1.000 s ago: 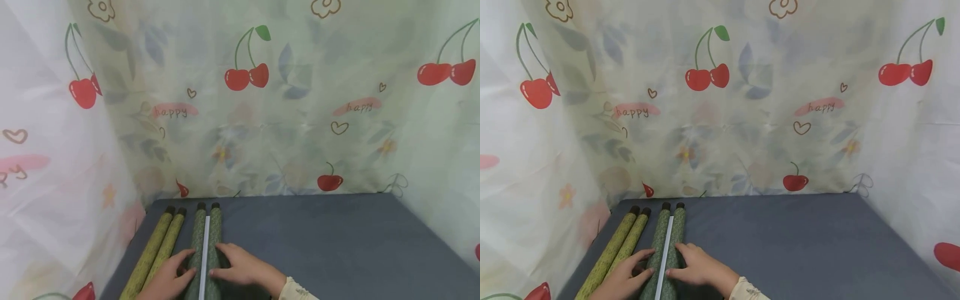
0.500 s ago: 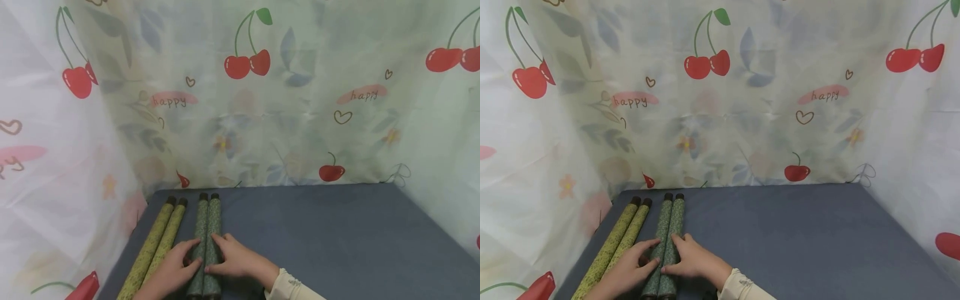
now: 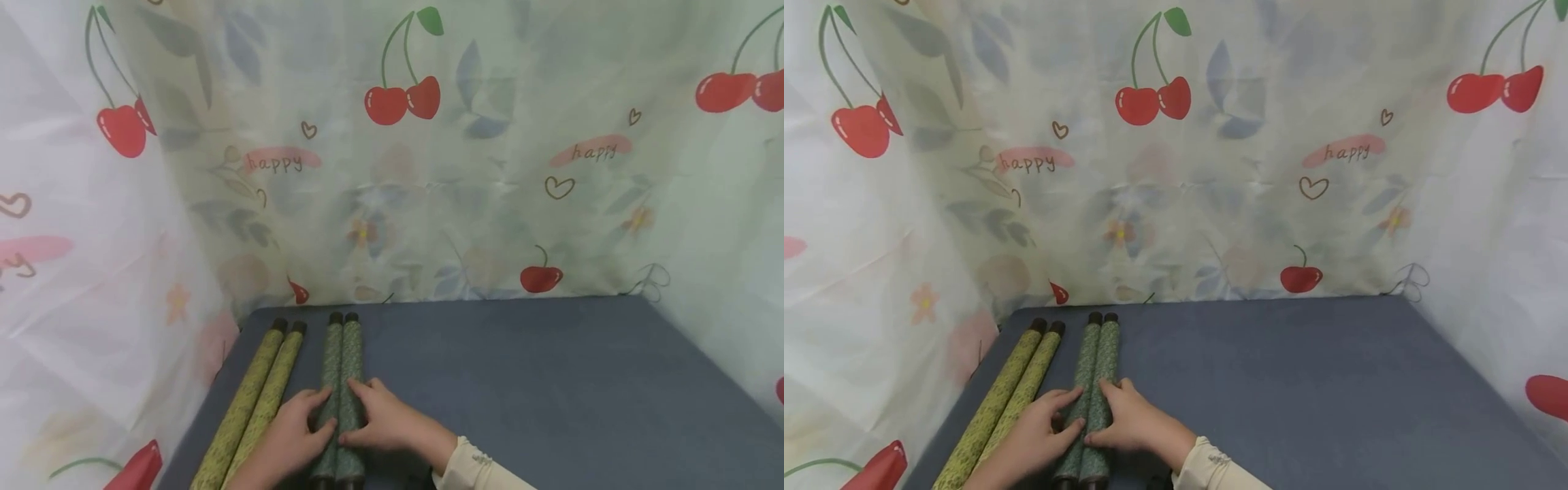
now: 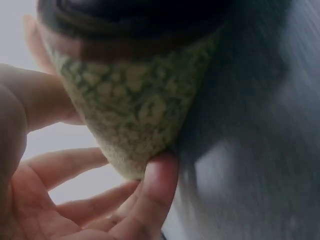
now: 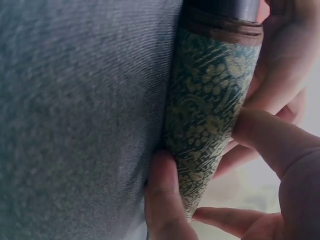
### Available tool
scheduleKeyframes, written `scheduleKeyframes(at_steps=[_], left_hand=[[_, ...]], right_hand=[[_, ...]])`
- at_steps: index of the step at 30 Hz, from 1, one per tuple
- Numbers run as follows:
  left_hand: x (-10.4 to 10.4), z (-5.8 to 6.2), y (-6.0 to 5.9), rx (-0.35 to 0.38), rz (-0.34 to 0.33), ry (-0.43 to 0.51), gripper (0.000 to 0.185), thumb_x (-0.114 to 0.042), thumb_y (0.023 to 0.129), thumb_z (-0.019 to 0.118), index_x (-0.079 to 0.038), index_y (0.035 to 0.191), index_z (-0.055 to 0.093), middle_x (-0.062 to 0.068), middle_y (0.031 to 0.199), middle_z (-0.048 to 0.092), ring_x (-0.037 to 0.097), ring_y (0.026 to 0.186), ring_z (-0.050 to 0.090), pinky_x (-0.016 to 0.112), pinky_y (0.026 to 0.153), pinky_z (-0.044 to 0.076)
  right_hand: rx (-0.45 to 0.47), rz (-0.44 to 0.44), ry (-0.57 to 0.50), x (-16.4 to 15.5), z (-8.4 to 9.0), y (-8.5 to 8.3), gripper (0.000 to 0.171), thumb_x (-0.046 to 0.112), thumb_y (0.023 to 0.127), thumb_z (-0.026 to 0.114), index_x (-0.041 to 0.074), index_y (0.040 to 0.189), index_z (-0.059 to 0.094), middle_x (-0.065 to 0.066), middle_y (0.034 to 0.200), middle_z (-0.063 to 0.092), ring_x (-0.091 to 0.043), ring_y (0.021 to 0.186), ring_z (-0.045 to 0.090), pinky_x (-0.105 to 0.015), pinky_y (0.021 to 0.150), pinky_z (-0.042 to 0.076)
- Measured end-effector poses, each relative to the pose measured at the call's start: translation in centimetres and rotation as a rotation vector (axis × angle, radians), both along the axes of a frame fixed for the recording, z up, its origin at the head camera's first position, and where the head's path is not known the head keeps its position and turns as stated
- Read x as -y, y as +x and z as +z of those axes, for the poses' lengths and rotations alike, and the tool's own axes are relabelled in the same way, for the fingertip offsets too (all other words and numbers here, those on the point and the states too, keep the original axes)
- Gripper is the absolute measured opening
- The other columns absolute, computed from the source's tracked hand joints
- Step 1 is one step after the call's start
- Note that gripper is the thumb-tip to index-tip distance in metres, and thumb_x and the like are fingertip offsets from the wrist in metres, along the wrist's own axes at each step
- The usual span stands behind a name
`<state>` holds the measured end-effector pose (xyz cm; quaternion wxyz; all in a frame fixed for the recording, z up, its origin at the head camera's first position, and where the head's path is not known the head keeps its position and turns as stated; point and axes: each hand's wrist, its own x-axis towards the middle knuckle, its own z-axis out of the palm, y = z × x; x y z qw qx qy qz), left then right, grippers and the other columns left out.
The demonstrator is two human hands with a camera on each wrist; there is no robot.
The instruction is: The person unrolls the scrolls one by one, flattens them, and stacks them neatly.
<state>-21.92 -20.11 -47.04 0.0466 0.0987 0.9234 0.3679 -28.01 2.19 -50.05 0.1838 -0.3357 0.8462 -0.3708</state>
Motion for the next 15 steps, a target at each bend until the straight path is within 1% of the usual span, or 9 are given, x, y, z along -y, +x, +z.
scheduleKeyframes(at_steps=[2,4,6,8,10,12,15], left_hand=[[-0.5,0.1,-0.2,-0.026,-0.022,0.000,0.057,-0.021,0.095,0.077,0.003,0.145,0.062,0.015,0.118,0.068,0.016,0.074,0.055,0.030,0.062,0.047],[-1.0,0.0,-0.3,-0.051,-0.040,0.004,0.057,-0.021,0.095,0.077,0.004,0.145,0.062,0.018,0.123,0.068,0.014,0.076,0.056,0.030,0.064,0.048],[-1.5,-0.1,-0.4,-0.076,-0.052,0.005,0.058,-0.021,0.095,0.077,0.004,0.145,0.062,0.019,0.125,0.068,0.012,0.077,0.056,0.029,0.066,0.049],[-2.1,-0.3,-0.6,-0.095,-0.061,0.008,0.058,-0.021,0.095,0.077,0.004,0.145,0.062,0.018,0.124,0.068,0.011,0.076,0.056,0.028,0.065,0.049],[-2.7,-0.6,-0.8,-0.099,-0.073,0.022,0.058,-0.022,0.096,0.077,0.003,0.145,0.062,0.018,0.124,0.067,0.010,0.075,0.056,0.027,0.064,0.048],[-3.3,-0.7,-0.9,-0.080,-0.089,0.052,0.058,-0.023,0.096,0.077,0.004,0.145,0.062,0.019,0.124,0.066,0.010,0.072,0.056,0.027,0.061,0.049],[-4.5,-0.8,-0.8,-0.051,-0.117,0.083,0.059,-0.023,0.096,0.076,0.005,0.145,0.061,0.019,0.123,0.066,0.011,0.070,0.057,0.028,0.059,0.049]], right_hand=[[0.000,-0.001,-0.012,-0.5,-2.0,-1.4,0.104,0.056,0.090,0.081,0.013,0.169,0.028,-0.007,0.121,0.050,-0.009,0.083,0.054,-0.027,0.072,0.052],[0.022,-0.017,-0.023,-1.0,-3.4,-2.6,0.107,0.059,0.086,0.084,0.019,0.169,0.029,-0.008,0.124,0.050,-0.011,0.083,0.055,-0.028,0.072,0.051],[0.025,-0.026,0.001,-1.5,-4.7,-3.6,0.109,0.065,0.084,0.083,0.026,0.169,0.028,-0.006,0.129,0.050,-0.009,0.085,0.055,-0.027,0.073,0.051],[0.014,-0.036,0.024,-2.1,-5.3,-4.1,0.112,0.071,0.081,0.082,0.027,0.169,0.029,-0.006,0.130,0.049,-0.010,0.086,0.056,-0.027,0.075,0.051],[-0.006,-0.040,0.040,-2.8,-5.5,-4.3,0.113,0.072,0.080,0.082,0.027,0.169,0.029,-0.006,0.128,0.051,-0.010,0.085,0.056,-0.027,0.074,0.052],[-0.014,-0.056,0.054,-3.7,-5.5,-4.1,0.113,0.072,0.079,0.082,0.024,0.169,0.032,-0.005,0.126,0.051,-0.010,0.084,0.056,-0.026,0.073,0.052],[-0.011,-0.081,0.065,-5.1,-4.8,-3.3,0.112,0.067,0.080,0.085,0.020,0.167,0.035,-0.006,0.124,0.053,-0.010,0.082,0.055,-0.027,0.070,0.051]])
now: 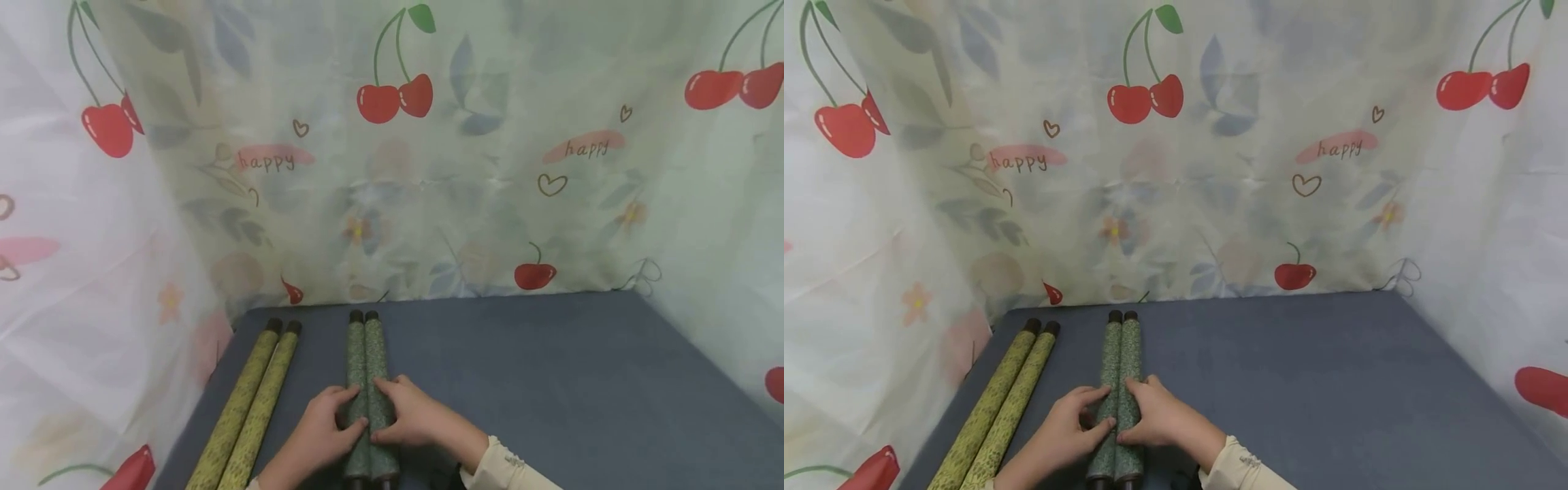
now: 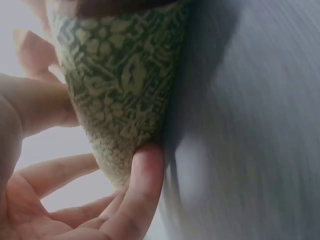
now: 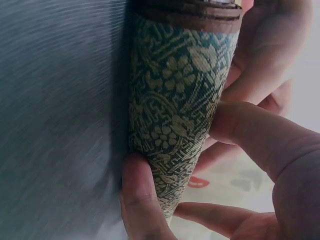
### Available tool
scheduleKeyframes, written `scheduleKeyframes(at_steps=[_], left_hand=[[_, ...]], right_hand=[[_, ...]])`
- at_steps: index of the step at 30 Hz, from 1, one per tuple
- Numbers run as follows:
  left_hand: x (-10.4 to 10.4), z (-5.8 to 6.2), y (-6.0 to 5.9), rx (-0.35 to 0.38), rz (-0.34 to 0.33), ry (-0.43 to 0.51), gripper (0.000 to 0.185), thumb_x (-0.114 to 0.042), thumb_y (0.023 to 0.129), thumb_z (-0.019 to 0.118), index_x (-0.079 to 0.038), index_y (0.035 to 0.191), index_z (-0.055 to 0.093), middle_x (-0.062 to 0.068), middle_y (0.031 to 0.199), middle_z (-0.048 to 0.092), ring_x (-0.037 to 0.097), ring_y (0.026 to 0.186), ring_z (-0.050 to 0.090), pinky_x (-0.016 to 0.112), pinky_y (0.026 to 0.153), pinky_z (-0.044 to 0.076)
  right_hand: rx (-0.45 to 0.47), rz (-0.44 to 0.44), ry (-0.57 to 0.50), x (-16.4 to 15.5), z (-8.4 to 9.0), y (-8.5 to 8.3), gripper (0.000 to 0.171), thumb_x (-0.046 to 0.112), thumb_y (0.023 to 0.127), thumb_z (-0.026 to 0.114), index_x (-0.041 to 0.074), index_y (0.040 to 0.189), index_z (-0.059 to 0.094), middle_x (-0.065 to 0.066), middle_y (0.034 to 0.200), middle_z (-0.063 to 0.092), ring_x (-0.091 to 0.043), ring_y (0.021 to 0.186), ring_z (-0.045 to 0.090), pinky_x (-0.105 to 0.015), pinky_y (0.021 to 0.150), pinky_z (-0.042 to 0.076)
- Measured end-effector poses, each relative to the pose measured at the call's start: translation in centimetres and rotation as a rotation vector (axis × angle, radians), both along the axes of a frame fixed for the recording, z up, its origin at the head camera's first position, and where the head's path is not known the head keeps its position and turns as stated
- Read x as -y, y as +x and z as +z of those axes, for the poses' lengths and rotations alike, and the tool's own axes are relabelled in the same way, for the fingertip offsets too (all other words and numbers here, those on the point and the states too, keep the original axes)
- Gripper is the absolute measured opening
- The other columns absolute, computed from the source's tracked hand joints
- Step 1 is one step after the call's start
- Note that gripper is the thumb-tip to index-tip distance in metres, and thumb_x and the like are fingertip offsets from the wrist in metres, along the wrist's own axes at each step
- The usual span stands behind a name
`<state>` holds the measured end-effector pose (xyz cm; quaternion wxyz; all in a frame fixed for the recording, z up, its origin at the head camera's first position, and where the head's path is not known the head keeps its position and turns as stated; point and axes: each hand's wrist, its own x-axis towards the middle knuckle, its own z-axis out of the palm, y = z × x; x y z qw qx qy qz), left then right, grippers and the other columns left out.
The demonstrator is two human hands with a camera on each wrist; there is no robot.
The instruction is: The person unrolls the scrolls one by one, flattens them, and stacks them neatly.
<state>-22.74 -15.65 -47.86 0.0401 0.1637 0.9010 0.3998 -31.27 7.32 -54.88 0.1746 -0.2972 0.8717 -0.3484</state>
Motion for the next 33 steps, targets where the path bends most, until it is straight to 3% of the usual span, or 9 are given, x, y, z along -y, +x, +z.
scheduleKeyframes(at_steps=[7,11,14,18,22,27,33], left_hand=[[-3.0,0.5,-0.1,-0.041,-0.062,-0.044,0.059,-0.024,0.097,0.075,0.006,0.145,0.060,0.018,0.124,0.065,0.012,0.083,0.057,0.031,0.069,0.051],[-4.6,0.9,-0.4,-0.050,-0.079,-0.053,0.060,-0.026,0.097,0.074,0.004,0.146,0.060,0.019,0.127,0.064,0.020,0.096,0.062,0.041,0.079,0.056],[-5.8,1.0,-0.6,-0.052,-0.085,-0.050,0.061,-0.027,0.096,0.075,0.005,0.146,0.061,0.020,0.128,0.063,0.028,0.108,0.064,0.051,0.088,0.058],[-7.4,0.7,-0.6,-0.075,-0.089,-0.041,0.061,-0.026,0.095,0.075,0.007,0.144,0.061,0.021,0.128,0.063,0.034,0.115,0.064,0.055,0.097,0.057],[-8.9,0.2,-0.9,-0.093,-0.103,-0.029,0.061,-0.028,0.096,0.075,0.007,0.144,0.061,0.019,0.127,0.062,0.033,0.115,0.064,0.053,0.097,0.058],[-10.7,-0.2,-1.4,-0.133,-0.132,-0.002,0.059,-0.028,0.096,0.074,0.007,0.143,0.062,0.018,0.123,0.064,0.026,0.108,0.064,0.047,0.092,0.059],[-12.9,-0.4,-1.5,-0.099,-0.151,0.019,0.061,-0.029,0.097,0.075,0.007,0.145,0.061,0.017,0.125,0.062,0.028,0.114,0.064,0.044,0.098,0.058]], right_hand=[[-0.007,-0.052,0.082,-2.5,6.6,4.0,0.105,0.053,0.085,0.086,0.003,0.164,0.038,-0.022,0.138,0.053,-0.021,0.110,0.058,-0.042,0.089,0.056],[0.051,-0.097,0.095,-3.6,10.0,5.8,0.097,0.038,0.087,0.087,-0.003,0.161,0.040,-0.025,0.136,0.052,-0.025,0.103,0.058,-0.048,0.086,0.053],[0.081,-0.128,0.097,-4.4,11.3,6.5,0.092,0.029,0.087,0.087,-0.003,0.160,0.041,-0.025,0.139,0.053,-0.030,0.109,0.060,-0.052,0.089,0.054],[0.096,-0.156,0.123,-5.7,11.5,6.7,0.089,0.026,0.087,0.088,-0.001,0.160,0.043,-0.026,0.143,0.051,-0.034,0.122,0.059,-0.056,0.094,0.054],[0.112,-0.165,0.150,-7.2,11.6,6.4,0.089,0.027,0.087,0.088,-0.001,0.159,0.044,-0.024,0.141,0.053,-0.031,0.116,0.059,-0.054,0.090,0.053],[0.107,-0.189,0.211,-8.9,11.9,6.0,0.088,0.027,0.085,0.090,-0.002,0.156,0.047,-0.021,0.144,0.056,-0.038,0.131,0.057,-0.059,0.104,0.052],[0.127,-0.210,0.273,-10.4,12.7,6.0,0.089,0.025,0.083,0.092,-0.003,0.155,0.048,-0.023,0.152,0.054,-0.044,0.143,0.050,-0.063,0.113,0.046]])
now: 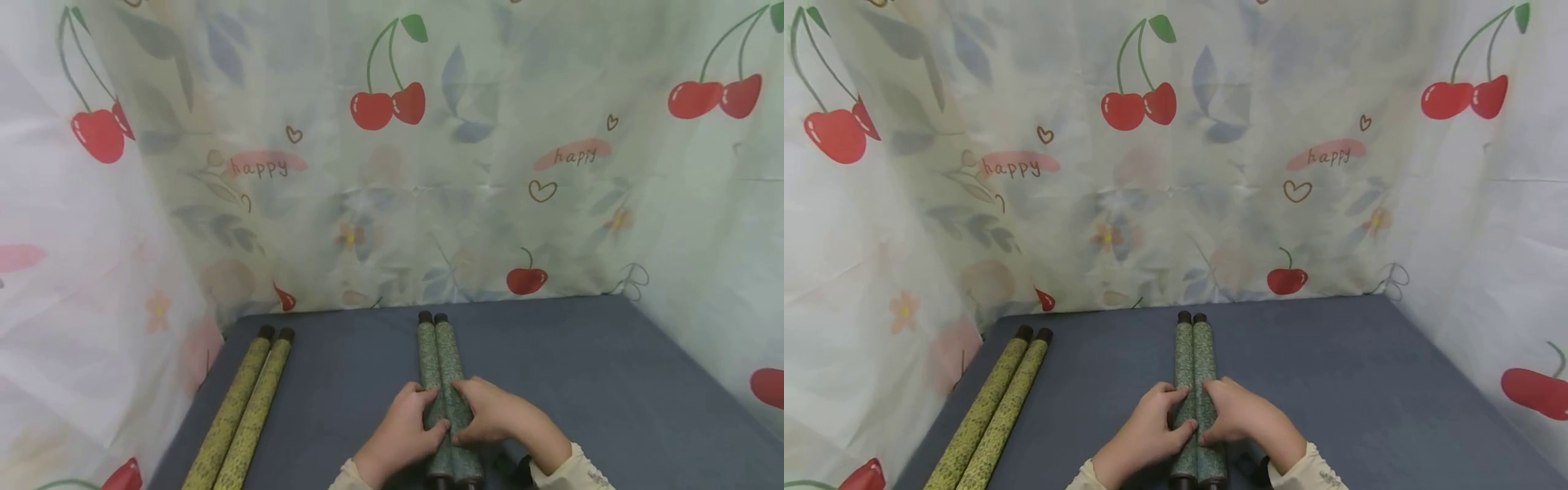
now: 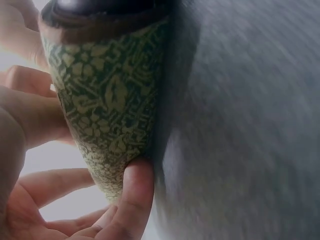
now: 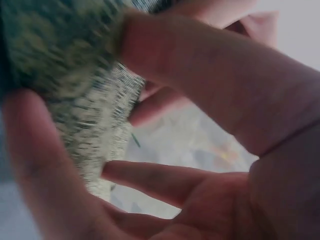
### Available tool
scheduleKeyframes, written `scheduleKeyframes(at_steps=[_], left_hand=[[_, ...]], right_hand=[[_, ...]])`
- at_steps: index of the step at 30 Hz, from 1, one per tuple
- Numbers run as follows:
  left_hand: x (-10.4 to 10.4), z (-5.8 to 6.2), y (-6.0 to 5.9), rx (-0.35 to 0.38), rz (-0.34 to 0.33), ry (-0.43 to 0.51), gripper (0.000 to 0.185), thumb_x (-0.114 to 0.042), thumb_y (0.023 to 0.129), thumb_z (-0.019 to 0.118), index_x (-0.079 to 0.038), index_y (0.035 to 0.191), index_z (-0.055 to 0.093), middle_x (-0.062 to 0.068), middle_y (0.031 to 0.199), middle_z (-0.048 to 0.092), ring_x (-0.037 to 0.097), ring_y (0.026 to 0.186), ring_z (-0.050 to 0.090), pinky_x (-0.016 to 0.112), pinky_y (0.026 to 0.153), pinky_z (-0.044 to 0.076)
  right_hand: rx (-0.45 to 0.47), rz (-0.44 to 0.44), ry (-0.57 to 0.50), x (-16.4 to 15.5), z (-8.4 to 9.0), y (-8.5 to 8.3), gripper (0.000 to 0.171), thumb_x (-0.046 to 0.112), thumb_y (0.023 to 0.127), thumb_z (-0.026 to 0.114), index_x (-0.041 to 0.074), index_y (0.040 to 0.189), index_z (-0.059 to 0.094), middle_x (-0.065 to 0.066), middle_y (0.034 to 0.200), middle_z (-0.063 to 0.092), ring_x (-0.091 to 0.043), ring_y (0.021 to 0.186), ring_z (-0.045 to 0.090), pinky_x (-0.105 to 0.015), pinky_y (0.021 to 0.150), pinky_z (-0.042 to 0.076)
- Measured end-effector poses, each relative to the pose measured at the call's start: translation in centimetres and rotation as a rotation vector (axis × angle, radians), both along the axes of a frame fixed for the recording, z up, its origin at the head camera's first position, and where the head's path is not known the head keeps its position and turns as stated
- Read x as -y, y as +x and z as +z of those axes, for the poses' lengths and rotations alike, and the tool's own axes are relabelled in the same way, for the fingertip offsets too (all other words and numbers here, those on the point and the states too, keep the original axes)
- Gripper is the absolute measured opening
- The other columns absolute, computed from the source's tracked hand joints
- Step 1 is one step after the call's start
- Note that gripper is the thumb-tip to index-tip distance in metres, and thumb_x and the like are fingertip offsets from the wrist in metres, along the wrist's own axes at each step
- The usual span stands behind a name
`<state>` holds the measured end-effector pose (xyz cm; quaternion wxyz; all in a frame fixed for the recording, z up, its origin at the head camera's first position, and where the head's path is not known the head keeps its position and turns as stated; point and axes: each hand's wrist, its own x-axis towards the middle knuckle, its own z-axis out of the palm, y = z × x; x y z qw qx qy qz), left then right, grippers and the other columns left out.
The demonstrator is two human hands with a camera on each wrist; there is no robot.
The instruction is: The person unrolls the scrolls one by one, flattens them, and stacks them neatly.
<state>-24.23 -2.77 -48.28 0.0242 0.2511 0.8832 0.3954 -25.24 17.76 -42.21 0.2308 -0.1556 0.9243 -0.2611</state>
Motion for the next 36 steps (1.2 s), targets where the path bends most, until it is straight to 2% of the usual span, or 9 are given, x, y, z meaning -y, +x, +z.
scheduleKeyframes(at_steps=[7,13,18,26,28,32,34,36], left_hand=[[-1.2,0.0,0.2,0.071,-0.024,0.014,0.065,-0.035,0.098,0.075,0.007,0.145,0.060,0.015,0.122,0.060,0.025,0.112,0.061,0.043,0.096,0.058],[-0.9,-0.1,-0.2,0.012,-0.043,0.028,0.063,-0.035,0.096,0.079,0.007,0.141,0.064,0.015,0.112,0.065,0.014,0.099,0.057,0.036,0.090,0.058],[-1.1,0.4,-0.2,0.018,-0.026,-0.003,0.064,-0.033,0.095,0.080,0.007,0.142,0.063,0.016,0.115,0.065,0.017,0.102,0.060,0.037,0.094,0.058],[-1.3,0.1,0.1,-0.002,-0.011,-0.025,0.064,-0.033,0.094,0.081,0.005,0.142,0.064,0.012,0.113,0.062,0.014,0.098,0.058,0.033,0.094,0.057],[-1.3,0.2,0.0,0.014,-0.009,-0.023,0.064,-0.034,0.094,0.081,0.004,0.143,0.064,0.011,0.113,0.061,0.014,0.099,0.058,0.035,0.094,0.057],[-1.3,0.5,-0.4,0.064,0.006,-0.055,0.066,-0.038,0.095,0.080,0.001,0.145,0.063,0.010,0.113,0.060,0.017,0.100,0.060,0.041,0.093,0.058],[-1.3,0.7,-0.3,0.075,0.013,-0.081,0.067,-0.040,0.095,0.080,0.000,0.145,0.063,0.011,0.115,0.060,0.019,0.101,0.062,0.043,0.093,0.058],[-1.4,0.8,-0.2,0.052,0.016,-0.114,0.067,-0.042,0.095,0.080,-0.001,0.145,0.064,0.013,0.122,0.060,0.023,0.107,0.064,0.045,0.094,0.059]], right_hand=[[0.040,0.003,0.084,-0.8,0.5,-0.3,0.088,0.024,0.084,0.092,-0.001,0.156,0.048,-0.022,0.157,0.052,-0.044,0.146,0.049,-0.064,0.115,0.044],[0.056,0.001,0.088,-0.7,0.3,-0.4,0.088,0.023,0.084,0.092,-0.002,0.156,0.047,-0.023,0.156,0.053,-0.045,0.146,0.049,-0.065,0.115,0.043],[0.035,-0.011,0.096,-0.6,0.3,-0.5,0.090,0.024,0.083,0.093,-0.002,0.156,0.047,-0.023,0.156,0.053,-0.045,0.146,0.049,-0.065,0.116,0.043],[0.043,-0.020,0.099,-0.7,0.6,-0.1,0.092,0.025,0.082,0.093,-0.002,0.156,0.047,-0.024,0.157,0.052,-0.045,0.146,0.048,-0.066,0.115,0.043],[0.029,-0.026,0.093,-0.7,0.7,0.0,0.094,0.027,0.081,0.094,0.000,0.157,0.046,-0.025,0.161,0.045,-0.048,0.148,0.045,-0.068,0.114,0.042],[-0.019,-0.038,0.074,-1.1,0.8,0.1,0.092,0.029,0.077,0.097,0.010,0.153,0.050,-0.026,0.174,0.017,-0.056,0.153,0.032,-0.075,0.111,0.039],[-0.029,-0.036,0.062,-1.2,0.7,0.2,0.093,0.030,0.076,0.098,0.014,0.154,0.051,-0.020,0.178,0.005,-0.058,0.155,0.024,-0.078,0.110,0.037],[-0.034,-0.018,0.050,-1.4,0.7,0.2,0.094,0.028,0.077,0.098,0.016,0.157,0.050,-0.015,0.180,0.003,-0.056,0.157,0.020,-0.079,0.111,0.035]])
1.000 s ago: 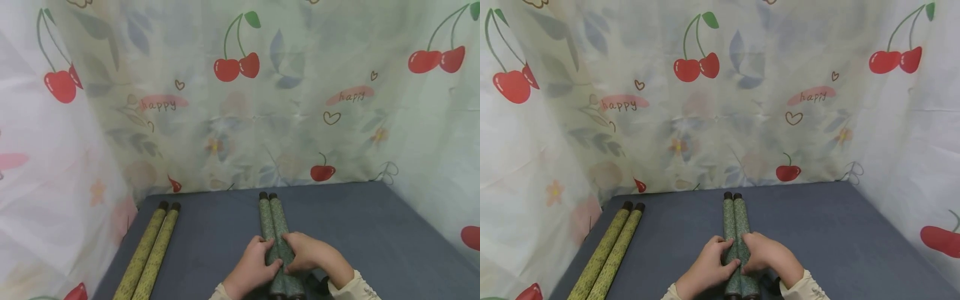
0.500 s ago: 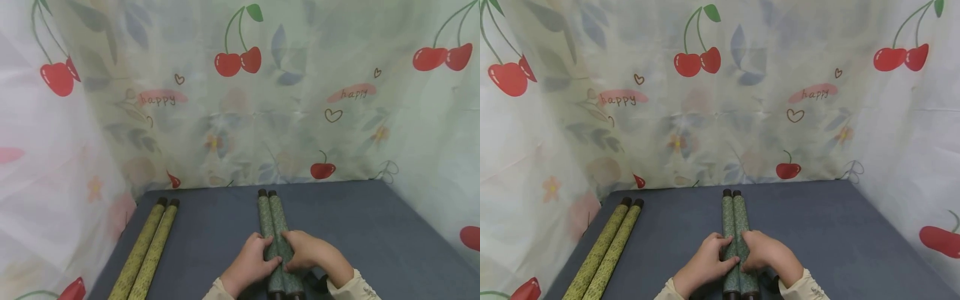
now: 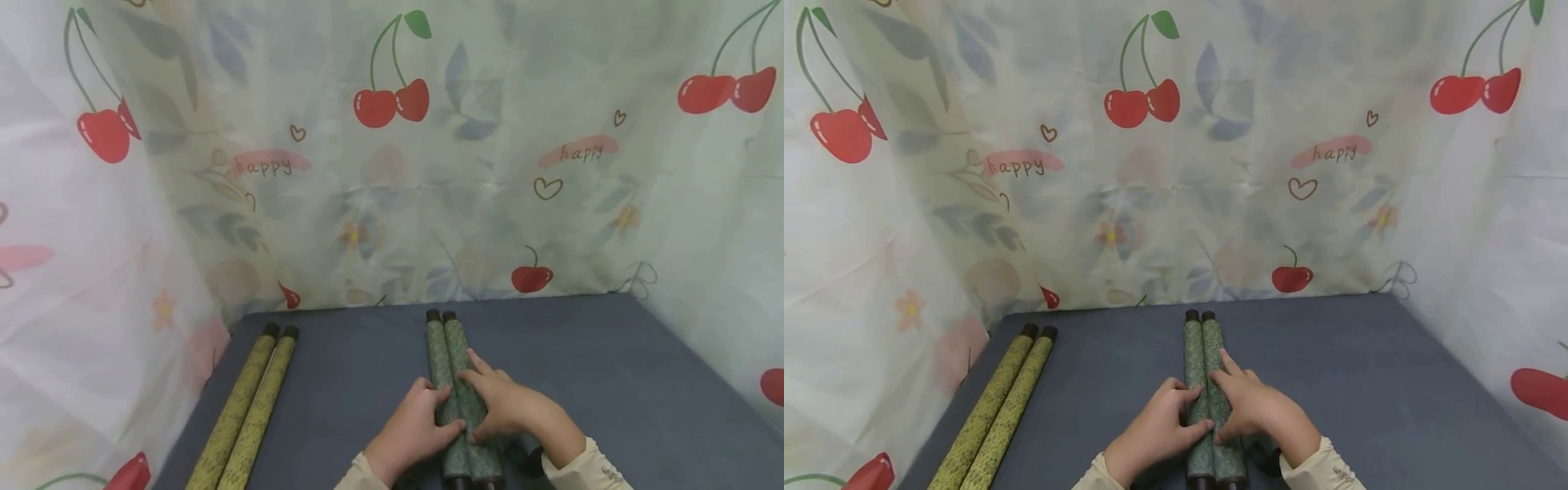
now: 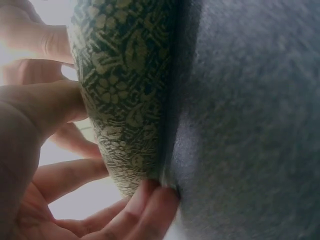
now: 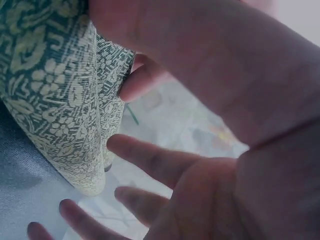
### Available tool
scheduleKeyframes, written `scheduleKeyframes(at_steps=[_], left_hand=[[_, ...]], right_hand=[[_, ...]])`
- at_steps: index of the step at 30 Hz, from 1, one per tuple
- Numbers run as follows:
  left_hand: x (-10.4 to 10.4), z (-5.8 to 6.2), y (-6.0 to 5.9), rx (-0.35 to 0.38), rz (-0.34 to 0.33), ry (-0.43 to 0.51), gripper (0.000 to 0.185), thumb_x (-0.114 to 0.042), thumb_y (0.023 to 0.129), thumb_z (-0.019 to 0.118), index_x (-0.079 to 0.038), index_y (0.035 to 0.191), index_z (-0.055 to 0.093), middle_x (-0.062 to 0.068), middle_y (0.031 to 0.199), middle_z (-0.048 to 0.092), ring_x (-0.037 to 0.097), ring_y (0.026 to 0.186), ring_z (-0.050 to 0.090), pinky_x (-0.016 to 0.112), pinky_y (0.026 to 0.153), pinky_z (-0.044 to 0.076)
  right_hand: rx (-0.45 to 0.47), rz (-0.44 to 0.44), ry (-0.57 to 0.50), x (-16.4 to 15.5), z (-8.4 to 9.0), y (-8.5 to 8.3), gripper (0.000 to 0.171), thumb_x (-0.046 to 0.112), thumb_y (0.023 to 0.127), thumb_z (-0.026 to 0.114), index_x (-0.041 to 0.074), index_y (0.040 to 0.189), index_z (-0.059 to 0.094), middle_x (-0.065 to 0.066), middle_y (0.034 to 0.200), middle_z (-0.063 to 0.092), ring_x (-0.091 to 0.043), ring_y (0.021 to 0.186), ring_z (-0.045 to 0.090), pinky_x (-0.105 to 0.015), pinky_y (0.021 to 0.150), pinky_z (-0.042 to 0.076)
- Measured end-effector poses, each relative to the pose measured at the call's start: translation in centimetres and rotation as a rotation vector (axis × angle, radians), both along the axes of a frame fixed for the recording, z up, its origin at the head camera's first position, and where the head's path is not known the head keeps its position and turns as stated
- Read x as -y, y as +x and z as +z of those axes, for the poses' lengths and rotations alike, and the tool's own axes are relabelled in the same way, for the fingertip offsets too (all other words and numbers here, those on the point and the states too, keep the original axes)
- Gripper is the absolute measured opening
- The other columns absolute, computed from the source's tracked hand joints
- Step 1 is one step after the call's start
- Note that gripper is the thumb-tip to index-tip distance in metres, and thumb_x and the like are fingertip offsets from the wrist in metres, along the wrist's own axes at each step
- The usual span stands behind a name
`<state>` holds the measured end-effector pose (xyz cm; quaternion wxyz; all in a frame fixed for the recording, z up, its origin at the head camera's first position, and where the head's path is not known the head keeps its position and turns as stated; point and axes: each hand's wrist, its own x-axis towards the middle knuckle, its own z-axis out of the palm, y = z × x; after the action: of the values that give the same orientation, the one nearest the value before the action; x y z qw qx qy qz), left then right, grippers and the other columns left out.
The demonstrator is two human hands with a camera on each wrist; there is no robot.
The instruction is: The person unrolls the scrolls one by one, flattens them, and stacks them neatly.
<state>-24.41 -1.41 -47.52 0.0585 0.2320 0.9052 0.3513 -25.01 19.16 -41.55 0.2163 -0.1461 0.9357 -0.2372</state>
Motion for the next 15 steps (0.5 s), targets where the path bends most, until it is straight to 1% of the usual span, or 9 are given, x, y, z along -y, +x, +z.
scheduleKeyframes(at_steps=[2,5,6,9,13,15], left_hand=[[0.0,0.1,0.1,-0.025,0.005,-0.028,0.066,-0.045,0.095,0.079,-0.003,0.144,0.065,0.016,0.133,0.058,0.029,0.117,0.064,0.048,0.096,0.059],[0.0,0.3,0.1,-0.061,0.006,-0.063,0.062,-0.045,0.096,0.079,-0.005,0.142,0.068,0.018,0.150,0.053,0.037,0.132,0.059,0.055,0.100,0.058],[0.0,0.3,0.1,-0.065,0.006,-0.073,0.061,-0.045,0.096,0.079,-0.006,0.142,0.069,0.017,0.153,0.052,0.039,0.135,0.057,0.056,0.100,0.057],[0.2,0.5,0.2,-0.089,-0.018,-0.083,0.055,-0.042,0.096,0.078,-0.008,0.139,0.071,0.014,0.156,0.053,0.039,0.137,0.056,0.057,0.102,0.056],[0.3,0.4,0.2,-0.154,-0.064,-0.097,0.041,-0.035,0.098,0.075,-0.012,0.133,0.076,0.013,0.158,0.055,0.037,0.135,0.058,0.053,0.104,0.056],[0.4,0.4,0.2,-0.166,-0.079,-0.103,0.033,-0.031,0.098,0.073,-0.015,0.127,0.079,0.012,0.159,0.055,0.039,0.138,0.056,0.055,0.107,0.054]], right_hand=[[0.003,0.033,-0.023,-0.1,0.0,0.0,0.094,0.025,0.079,0.096,0.016,0.159,0.049,-0.011,0.180,0.008,-0.053,0.159,0.018,-0.079,0.113,0.034],[0.016,0.089,-0.052,-0.3,-0.1,-0.1,0.083,0.021,0.082,0.093,0.017,0.156,0.054,-0.009,0.179,0.018,-0.048,0.160,0.021,-0.075,0.115,0.035],[0.022,0.107,-0.055,-0.3,-0.1,-0.1,0.080,0.021,0.083,0.092,0.018,0.154,0.055,-0.009,0.178,0.021,-0.047,0.160,0.022,-0.074,0.116,0.035],[0.028,0.141,-0.037,-0.6,-0.2,-0.1,0.073,0.021,0.086,0.089,0.021,0.152,0.058,-0.009,0.177,0.024,-0.047,0.159,0.024,-0.073,0.117,0.036],[0.040,0.146,-0.022,-1.3,-0.1,-0.1,0.065,0.022,0.089,0.085,0.024,0.150,0.061,-0.010,0.176,0.025,-0.052,0.158,0.024,-0.075,0.115,0.035],[0.042,0.142,-0.032,-1.6,0.0,-0.2,0.059,0.024,0.091,0.083,0.023,0.147,0.063,-0.013,0.175,0.027,-0.055,0.156,0.025,-0.077,0.114,0.034]])
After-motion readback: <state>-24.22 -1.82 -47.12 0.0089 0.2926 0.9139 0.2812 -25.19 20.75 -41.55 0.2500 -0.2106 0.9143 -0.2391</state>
